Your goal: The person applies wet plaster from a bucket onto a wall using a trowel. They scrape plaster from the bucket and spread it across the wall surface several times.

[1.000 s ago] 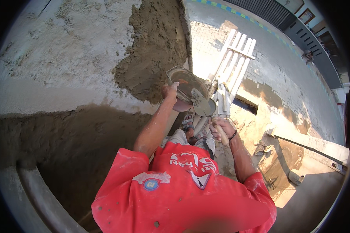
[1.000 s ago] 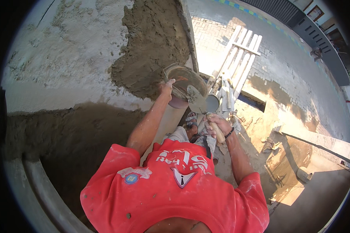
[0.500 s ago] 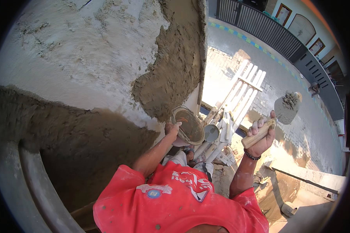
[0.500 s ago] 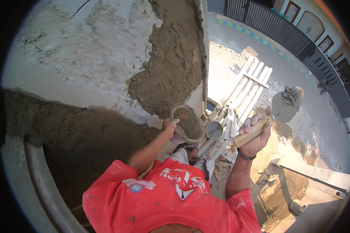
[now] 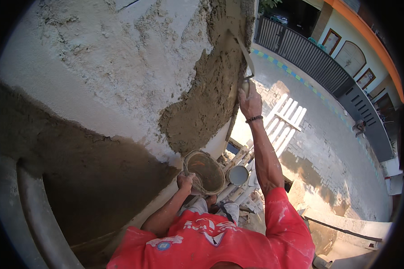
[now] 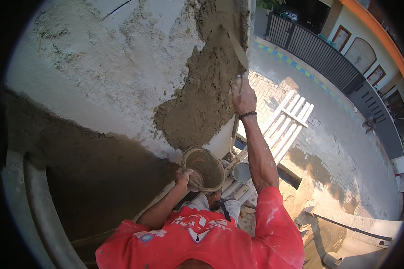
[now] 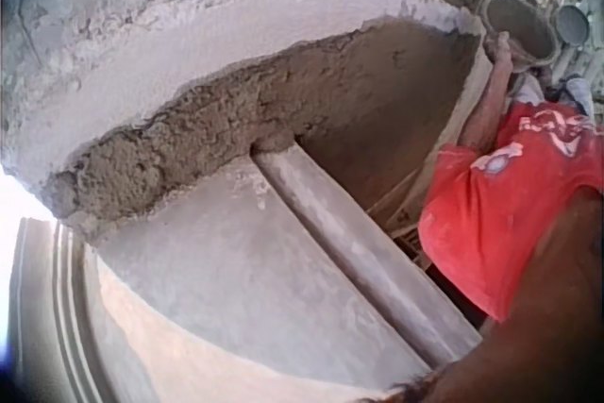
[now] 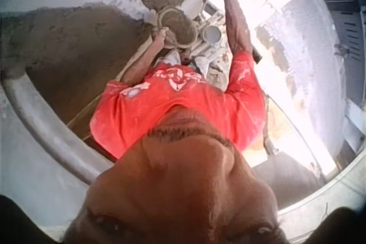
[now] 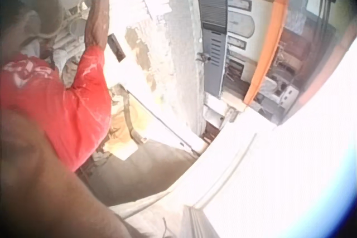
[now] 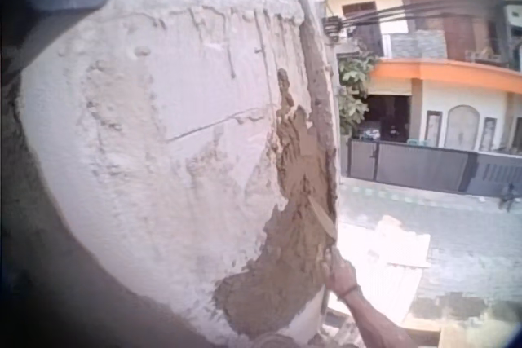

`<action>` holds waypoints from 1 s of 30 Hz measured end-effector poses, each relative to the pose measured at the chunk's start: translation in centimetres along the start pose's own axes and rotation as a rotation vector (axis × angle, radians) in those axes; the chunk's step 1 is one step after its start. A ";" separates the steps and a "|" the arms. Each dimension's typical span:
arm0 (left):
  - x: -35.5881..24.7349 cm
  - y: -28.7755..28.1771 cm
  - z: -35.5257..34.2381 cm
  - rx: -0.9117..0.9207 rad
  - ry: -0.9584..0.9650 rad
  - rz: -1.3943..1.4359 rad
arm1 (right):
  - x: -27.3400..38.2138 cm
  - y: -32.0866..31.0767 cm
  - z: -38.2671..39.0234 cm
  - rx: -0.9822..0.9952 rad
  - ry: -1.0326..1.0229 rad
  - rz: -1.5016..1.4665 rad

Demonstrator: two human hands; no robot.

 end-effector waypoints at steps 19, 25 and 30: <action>-1.0 0.0 0.0 -0.149 -0.159 0.162 | -22.3 -9.3 42.5 0.885 1.145 0.082; 1.6 -0.7 -1.0 -0.127 -0.105 0.280 | -12.8 -4.8 25.5 0.603 1.116 -0.684; 1.4 -2.3 0.4 -0.234 -0.157 0.240 | -2.9 -2.4 9.2 0.582 0.831 -1.195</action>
Point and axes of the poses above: each hand's wrist, its own z-axis away from the middle knuckle, its own y-axis out of the palm, x = y × z, the point moved 1 cm from there along -z, towards the middle knuckle, and after that the axes turned 14 degrees about x, right-handed, at the moved point
